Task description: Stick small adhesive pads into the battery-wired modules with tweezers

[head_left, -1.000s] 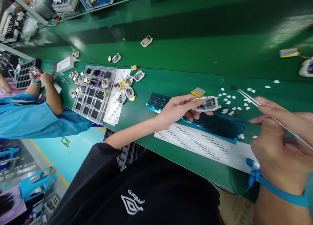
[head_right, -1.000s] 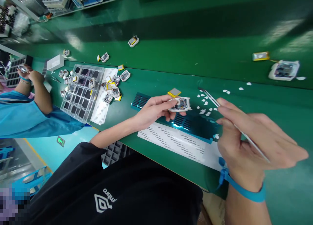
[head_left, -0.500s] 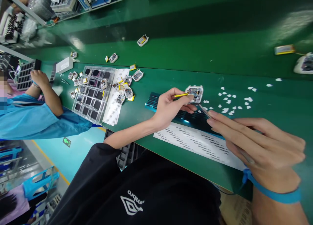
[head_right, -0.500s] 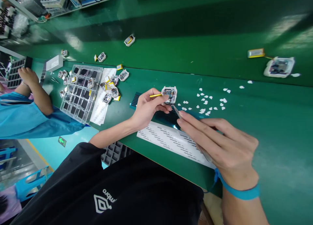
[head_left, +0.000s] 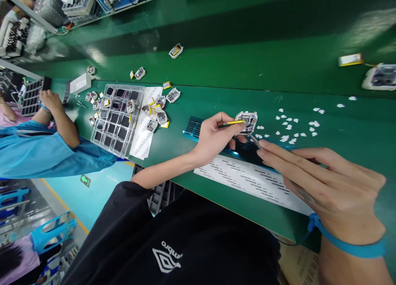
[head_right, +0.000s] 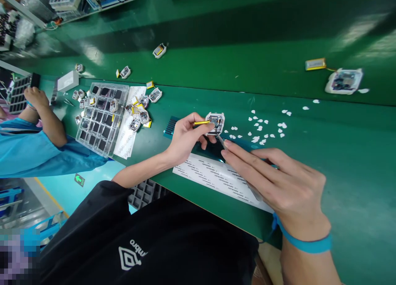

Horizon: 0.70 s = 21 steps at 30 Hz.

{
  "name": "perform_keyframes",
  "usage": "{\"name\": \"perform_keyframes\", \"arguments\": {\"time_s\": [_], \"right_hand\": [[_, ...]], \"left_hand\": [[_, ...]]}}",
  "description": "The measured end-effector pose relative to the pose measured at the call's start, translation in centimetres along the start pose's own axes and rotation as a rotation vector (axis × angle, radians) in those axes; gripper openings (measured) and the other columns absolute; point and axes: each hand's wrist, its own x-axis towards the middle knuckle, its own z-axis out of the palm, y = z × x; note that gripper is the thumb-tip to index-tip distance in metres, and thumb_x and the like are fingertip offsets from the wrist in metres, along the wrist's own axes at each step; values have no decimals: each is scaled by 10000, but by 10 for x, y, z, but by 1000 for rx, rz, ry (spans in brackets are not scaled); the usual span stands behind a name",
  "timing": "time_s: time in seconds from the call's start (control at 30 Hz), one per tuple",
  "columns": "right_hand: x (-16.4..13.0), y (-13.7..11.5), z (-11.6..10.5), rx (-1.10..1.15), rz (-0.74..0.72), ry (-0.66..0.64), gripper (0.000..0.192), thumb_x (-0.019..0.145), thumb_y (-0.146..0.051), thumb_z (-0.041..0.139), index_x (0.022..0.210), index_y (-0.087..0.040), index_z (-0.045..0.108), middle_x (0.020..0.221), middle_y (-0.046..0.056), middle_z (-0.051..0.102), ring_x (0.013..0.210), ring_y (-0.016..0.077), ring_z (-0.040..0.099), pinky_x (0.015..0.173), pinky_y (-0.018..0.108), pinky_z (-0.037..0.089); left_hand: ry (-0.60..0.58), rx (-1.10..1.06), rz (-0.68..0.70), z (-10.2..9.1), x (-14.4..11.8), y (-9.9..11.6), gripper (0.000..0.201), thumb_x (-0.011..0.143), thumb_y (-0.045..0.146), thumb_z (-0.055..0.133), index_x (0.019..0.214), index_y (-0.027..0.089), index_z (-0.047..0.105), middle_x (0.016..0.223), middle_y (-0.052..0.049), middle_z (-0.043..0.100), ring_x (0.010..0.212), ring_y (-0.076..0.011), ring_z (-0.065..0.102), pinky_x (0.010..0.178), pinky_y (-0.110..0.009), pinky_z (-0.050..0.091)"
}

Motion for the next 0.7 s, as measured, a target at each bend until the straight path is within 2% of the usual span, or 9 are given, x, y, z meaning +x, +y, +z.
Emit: {"name": "perform_keyframes", "arguments": {"time_s": [0.13, 0.3, 0.47, 0.6, 0.7], "right_hand": [[0, -1, 1, 38, 31, -19, 867, 951, -23, 643, 1660, -412, 333, 1221, -90, 781, 762, 156, 737, 568, 316, 570], [2, -3, 4, 49, -10, -1, 838, 923, -10, 688, 1647, -322, 404, 1243, -32, 776, 730, 161, 726, 605, 324, 598], [0, 0, 7, 99, 32, 1, 861, 920, -24, 697, 1655, -339, 378, 1259, -24, 776, 763, 166, 762, 684, 329, 633], [-2, 1, 7, 136, 79, 81, 886, 886, -6, 719, 1641, -352, 407, 1236, -17, 784, 813, 176, 785, 733, 320, 657], [-3, 1, 8, 137, 99, 81, 902, 887, -11, 720, 1639, -392, 398, 1207, -42, 794, 769, 172, 780, 706, 316, 661]], "left_hand": [[1, 13, 5, -1, 1, -2, 330, 897, 279, 797, 745, 212, 512, 680, 53, 640, 596, -89, 676, 476, -212, 434], [-10, -20, 39, 1, 2, -5, 301, 882, 265, 816, 774, 201, 543, 663, 60, 657, 586, -84, 680, 516, -208, 497], [46, -47, 17, 5, 3, -5, 118, 919, 171, 753, 961, 192, 645, 717, 64, 705, 614, -87, 723, 666, -237, 619], [36, -25, 21, 4, 3, -5, 194, 912, 206, 773, 1078, 186, 673, 782, 35, 746, 661, -123, 768, 756, -290, 670], [11, -13, 28, 4, 2, -5, 196, 916, 212, 771, 1085, 186, 675, 782, 29, 749, 676, -133, 782, 763, -293, 678]]}}
